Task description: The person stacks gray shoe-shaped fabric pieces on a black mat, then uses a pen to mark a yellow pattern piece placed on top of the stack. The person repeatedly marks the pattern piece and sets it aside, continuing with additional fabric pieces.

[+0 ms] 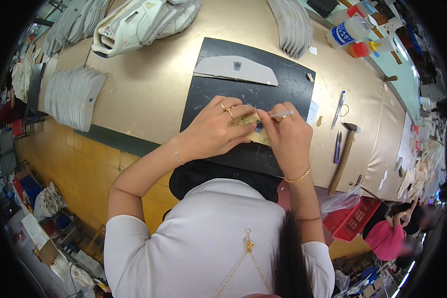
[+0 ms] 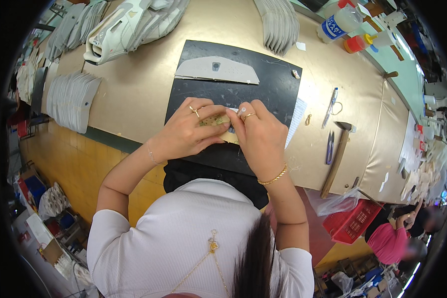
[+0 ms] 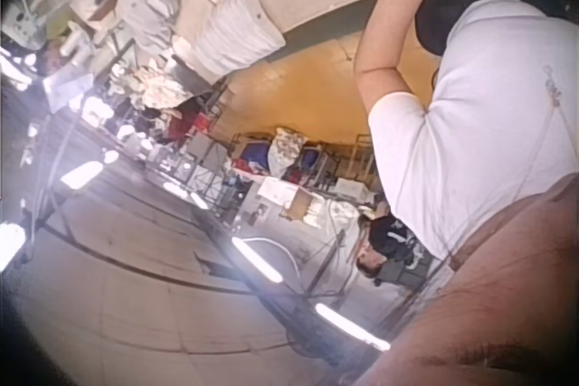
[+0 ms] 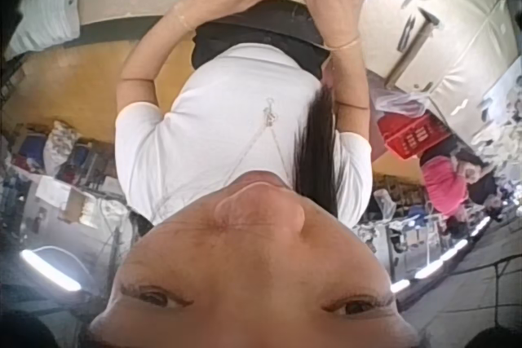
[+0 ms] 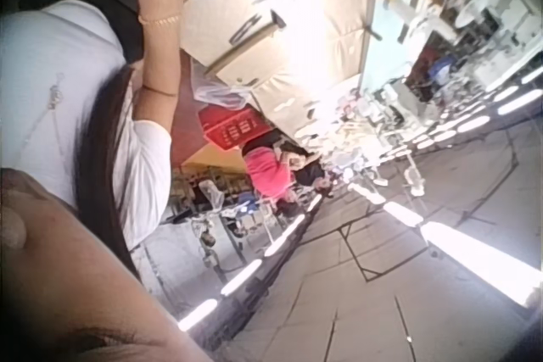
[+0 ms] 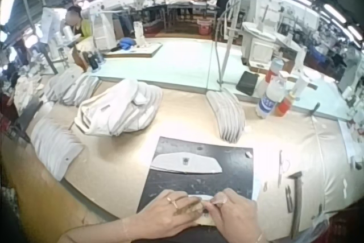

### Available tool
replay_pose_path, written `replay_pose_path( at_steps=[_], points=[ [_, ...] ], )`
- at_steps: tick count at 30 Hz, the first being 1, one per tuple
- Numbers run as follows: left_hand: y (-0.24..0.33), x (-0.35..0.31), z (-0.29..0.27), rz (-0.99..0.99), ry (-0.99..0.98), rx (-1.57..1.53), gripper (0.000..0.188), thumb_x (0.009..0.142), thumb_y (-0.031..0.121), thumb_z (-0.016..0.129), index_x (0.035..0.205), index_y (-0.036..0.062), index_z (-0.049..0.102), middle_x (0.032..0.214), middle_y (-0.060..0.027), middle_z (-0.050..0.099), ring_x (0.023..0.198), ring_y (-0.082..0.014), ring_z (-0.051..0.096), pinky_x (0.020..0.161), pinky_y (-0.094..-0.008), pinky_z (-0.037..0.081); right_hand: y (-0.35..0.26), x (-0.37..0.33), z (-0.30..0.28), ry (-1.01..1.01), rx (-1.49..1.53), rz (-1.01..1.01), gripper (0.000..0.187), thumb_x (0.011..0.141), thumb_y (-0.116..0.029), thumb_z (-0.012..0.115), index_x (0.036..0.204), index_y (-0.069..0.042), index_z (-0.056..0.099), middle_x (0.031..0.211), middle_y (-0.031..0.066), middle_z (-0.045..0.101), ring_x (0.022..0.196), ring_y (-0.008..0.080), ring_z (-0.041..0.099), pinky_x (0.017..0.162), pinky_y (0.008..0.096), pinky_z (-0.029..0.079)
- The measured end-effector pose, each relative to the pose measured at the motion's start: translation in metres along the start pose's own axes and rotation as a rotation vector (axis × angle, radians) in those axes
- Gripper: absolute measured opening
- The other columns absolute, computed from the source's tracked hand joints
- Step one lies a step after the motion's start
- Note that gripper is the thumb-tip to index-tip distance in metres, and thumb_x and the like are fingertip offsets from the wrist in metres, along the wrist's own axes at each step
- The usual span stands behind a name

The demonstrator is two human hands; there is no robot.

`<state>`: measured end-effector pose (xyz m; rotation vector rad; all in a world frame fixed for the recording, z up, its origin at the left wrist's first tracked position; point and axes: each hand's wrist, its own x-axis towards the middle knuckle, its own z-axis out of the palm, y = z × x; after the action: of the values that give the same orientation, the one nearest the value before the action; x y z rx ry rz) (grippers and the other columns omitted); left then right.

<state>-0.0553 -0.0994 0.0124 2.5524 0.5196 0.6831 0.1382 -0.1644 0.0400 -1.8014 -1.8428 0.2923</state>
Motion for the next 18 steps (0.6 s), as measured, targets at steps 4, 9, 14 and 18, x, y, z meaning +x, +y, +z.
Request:
replay_pose_path(
  at_steps=[4, 9, 14, 18],
  points=[
    [-0.001, -0.001, 0.001, 0.006, 0.004, -0.004, 0.03, 0.073, 0.023, 0.085, 0.099, 0.0111, 0.074, 0.124, -0.0065, 0.063, 0.112, -0.0282, 0.057, 0.094, -0.0425, 0.045, -0.003, -0.004, -0.001, 0.013, 0.01, -0.027, 0.014, 0.091, -0.017, 0.072, 0.085, -0.008, 0.063, 0.078, 0.0051, 0.059, 0.064, 0.0245, 0.064, 0.055, 0.0351, 0.049],
    [0.0, -0.001, 0.001, 0.006, -0.011, 0.011, 0.03, 0.074, 0.023, 0.084, 0.1, 0.0108, 0.074, 0.123, -0.0069, 0.064, 0.112, -0.0279, 0.057, 0.094, -0.0415, 0.045, -0.003, -0.007, 0.001, 0.031, -0.019, -0.031, 0.016, 0.091, -0.019, 0.074, 0.085, -0.008, 0.063, 0.078, 0.0056, 0.059, 0.063, 0.0244, 0.063, 0.055, 0.0347, 0.049],
    [-0.001, 0.0, -0.002, -0.025, -0.03, -0.052, 0.031, 0.073, 0.022, 0.085, 0.101, 0.0118, 0.075, 0.123, -0.0061, 0.064, 0.112, -0.0278, 0.058, 0.095, -0.0412, 0.045, 0.003, -0.004, 0.006, 0.118, 0.062, 0.044, 0.017, 0.09, -0.015, 0.076, 0.083, -0.004, 0.066, 0.072, 0.0064, 0.059, 0.058, 0.022, 0.06, 0.053, 0.0343, 0.048],
    [-0.007, 0.002, -0.008, -0.119, -0.079, -0.199, 0.033, 0.072, 0.019, 0.087, 0.103, 0.0127, 0.076, 0.121, -0.0059, 0.063, 0.112, -0.0272, 0.058, 0.098, -0.0401, 0.046, 0.011, -0.011, -0.019, 0.257, 0.54, 0.268, 0.019, 0.095, -0.012, 0.073, 0.084, 0.001, 0.067, 0.077, 0.0063, 0.065, 0.065, 0.011, 0.06, 0.06, 0.0266, 0.048]
  ],
)
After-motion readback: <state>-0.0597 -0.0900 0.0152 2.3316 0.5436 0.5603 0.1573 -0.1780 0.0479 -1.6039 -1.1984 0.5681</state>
